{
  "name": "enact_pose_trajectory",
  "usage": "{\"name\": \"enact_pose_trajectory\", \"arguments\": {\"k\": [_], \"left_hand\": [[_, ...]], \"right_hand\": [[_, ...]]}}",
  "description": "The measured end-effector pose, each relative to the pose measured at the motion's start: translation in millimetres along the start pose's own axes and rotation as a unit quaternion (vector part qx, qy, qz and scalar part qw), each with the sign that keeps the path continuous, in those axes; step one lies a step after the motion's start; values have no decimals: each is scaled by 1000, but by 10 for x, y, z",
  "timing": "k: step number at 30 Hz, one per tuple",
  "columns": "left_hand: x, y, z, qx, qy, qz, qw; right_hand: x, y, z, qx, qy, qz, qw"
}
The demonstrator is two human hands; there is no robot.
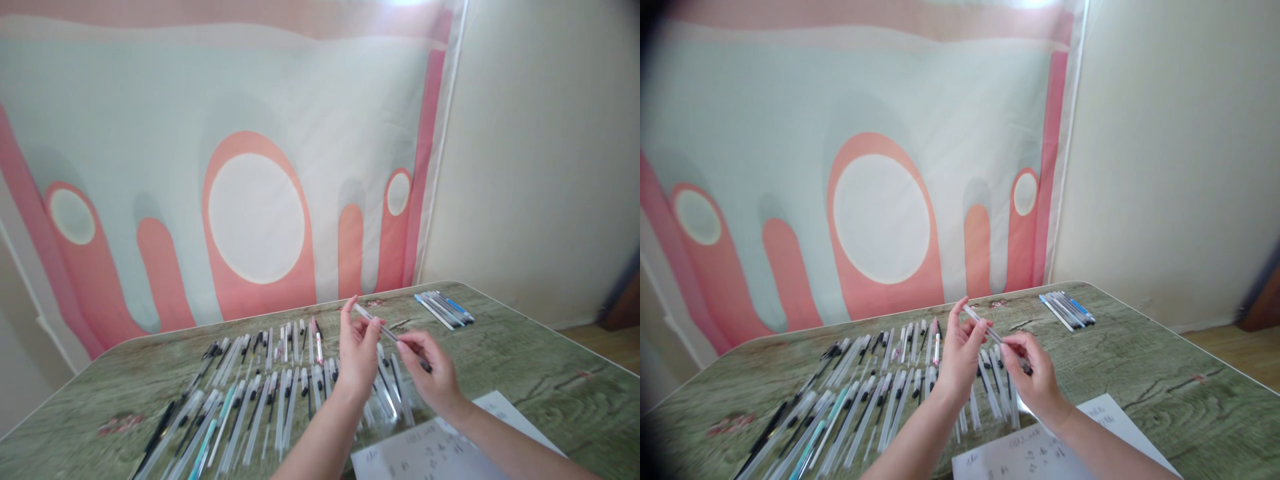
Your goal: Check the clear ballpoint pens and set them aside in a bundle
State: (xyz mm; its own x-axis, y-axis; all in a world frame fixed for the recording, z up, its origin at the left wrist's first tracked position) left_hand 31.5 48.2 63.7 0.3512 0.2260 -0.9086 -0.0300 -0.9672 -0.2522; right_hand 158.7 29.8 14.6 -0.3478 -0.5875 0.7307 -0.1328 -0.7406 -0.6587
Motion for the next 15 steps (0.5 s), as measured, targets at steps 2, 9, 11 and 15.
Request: {"name": "enact_pose_trajectory", "arguments": {"k": [2, 9, 11, 15], "left_hand": [[17, 17, -20, 8, 4, 2, 1000], [36, 105, -122, 27, 43, 23, 998], [58, 129, -142, 27, 45, 29, 998], [104, 148, -154, 29, 53, 37, 997]], "right_hand": [[0, 17, -4, 2, 2, 14, 1000], [-106, 96, -8, 34, 13, 60, 998], [-128, 121, -11, 34, 16, 77, 996], [-146, 151, -13, 24, 24, 97, 995]]}}
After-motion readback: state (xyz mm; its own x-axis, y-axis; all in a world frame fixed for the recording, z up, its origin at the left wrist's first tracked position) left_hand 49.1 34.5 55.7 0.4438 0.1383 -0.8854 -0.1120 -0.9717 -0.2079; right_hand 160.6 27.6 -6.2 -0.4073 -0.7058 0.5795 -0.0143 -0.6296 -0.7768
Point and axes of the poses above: each hand's wrist, its own y-axis away from the middle knuckle, its own z-axis out of the back of the hand, x = y × z, the point moved 1 cm from there along -y, towards the middle knuckle
